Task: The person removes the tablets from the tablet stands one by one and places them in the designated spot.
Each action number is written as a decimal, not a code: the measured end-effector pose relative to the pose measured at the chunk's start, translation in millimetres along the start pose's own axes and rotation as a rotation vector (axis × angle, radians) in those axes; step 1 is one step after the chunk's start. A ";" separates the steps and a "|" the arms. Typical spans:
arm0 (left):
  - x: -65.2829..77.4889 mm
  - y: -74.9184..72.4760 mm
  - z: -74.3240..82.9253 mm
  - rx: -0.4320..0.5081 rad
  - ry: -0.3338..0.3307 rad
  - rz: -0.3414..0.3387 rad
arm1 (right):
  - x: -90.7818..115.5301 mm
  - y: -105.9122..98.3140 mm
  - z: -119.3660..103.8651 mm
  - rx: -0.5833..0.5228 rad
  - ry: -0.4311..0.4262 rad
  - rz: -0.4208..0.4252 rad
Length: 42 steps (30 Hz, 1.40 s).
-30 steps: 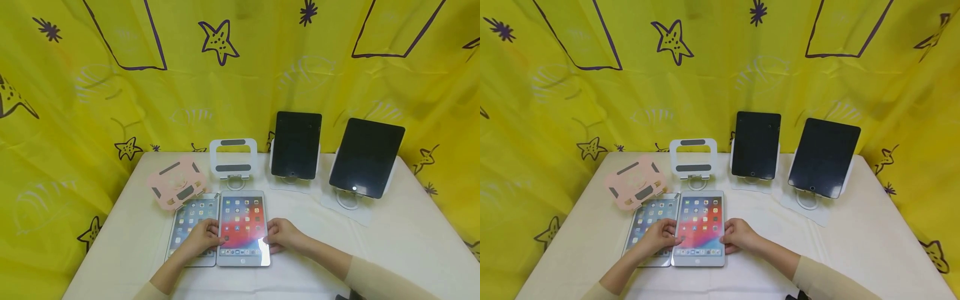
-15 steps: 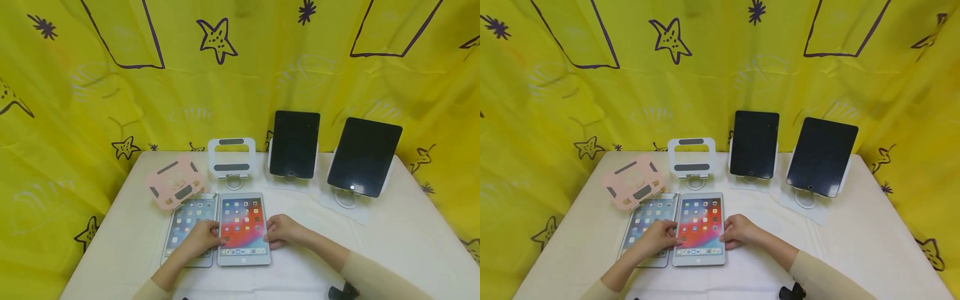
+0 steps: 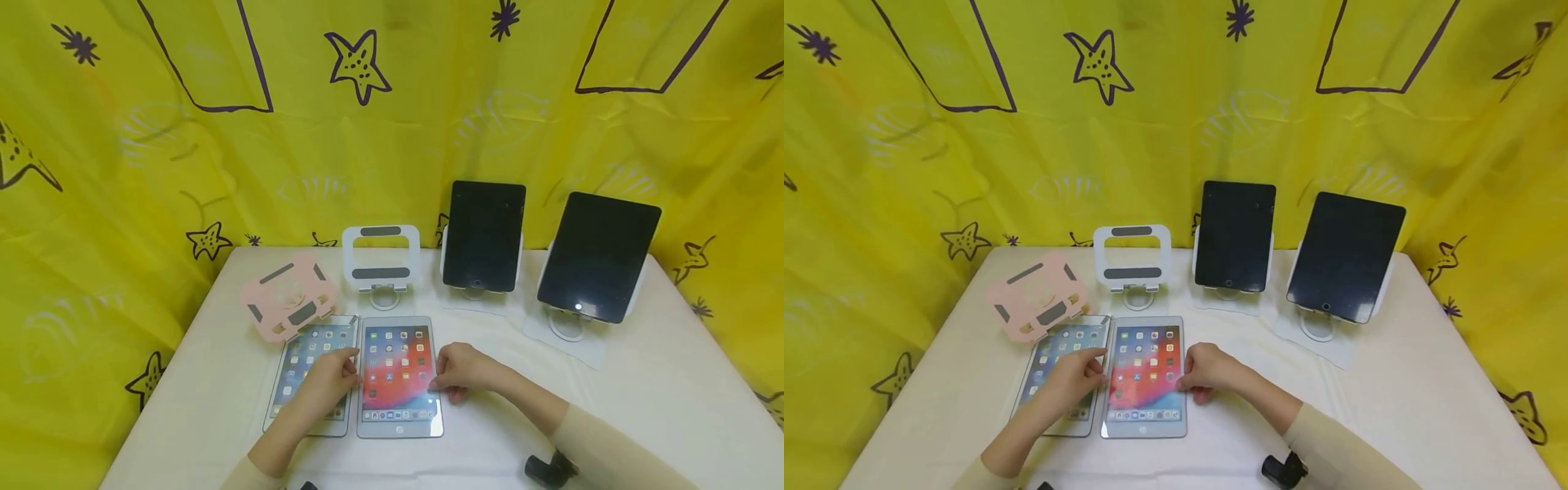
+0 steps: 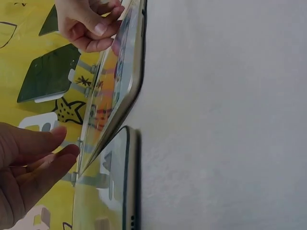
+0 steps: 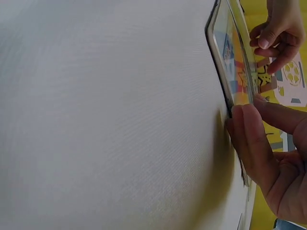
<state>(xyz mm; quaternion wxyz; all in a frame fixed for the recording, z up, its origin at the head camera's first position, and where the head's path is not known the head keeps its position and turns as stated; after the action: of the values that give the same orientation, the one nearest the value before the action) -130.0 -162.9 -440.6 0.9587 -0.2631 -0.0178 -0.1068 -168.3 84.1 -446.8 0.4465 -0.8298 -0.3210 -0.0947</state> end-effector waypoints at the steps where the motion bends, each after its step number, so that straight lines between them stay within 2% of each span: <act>1: -1.5 -1.1 1.1 0.008 0.015 0.004 | -0.6 -0.7 -0.5 0.003 -0.008 -0.001; 6: -12.6 -1.9 2.5 0.078 0.041 0.006 | -2.2 -1.0 0.1 -0.029 -0.028 -0.058; 11: -27.1 -0.6 3.8 0.184 0.032 0.010 | -1.6 -8.9 4.2 -0.085 -0.028 -0.056; 15: -32.0 -0.6 9.5 0.254 -0.010 -0.021 | 0.9 -19.3 8.7 -0.109 -0.028 -0.063; 21: -38.1 0.0 16.4 0.320 -0.024 -0.095 | 8.6 -38.5 18.0 -0.174 -0.034 -0.044; 27: -46.1 0.9 21.4 0.414 -0.058 -0.126 | 14.3 -56.0 24.1 -0.199 -0.054 0.015; 35: -58.8 6.5 31.9 0.435 -0.002 -0.117 | 17.4 -69.9 31.2 -0.250 -0.051 0.139; 42: -69.1 10.2 35.4 0.489 -0.008 -0.085 | 18.4 -77.1 33.9 -0.221 -0.088 0.289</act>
<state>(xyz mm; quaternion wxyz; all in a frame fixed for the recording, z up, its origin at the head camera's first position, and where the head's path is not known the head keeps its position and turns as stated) -194.5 -122.8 -421.5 0.9884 -0.0226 -0.0582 -0.1385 -206.0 150.0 -405.9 0.3473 -0.9146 -0.2053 -0.0277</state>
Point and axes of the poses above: each hand's wrist, its own x-axis away from the middle knuckle, its own y-axis out of the palm, z = x × y, the point moved 2 cm from there along -x, towards the middle knuckle, and after that the axes turned 15 degrees about x, right-handed, at the moved point
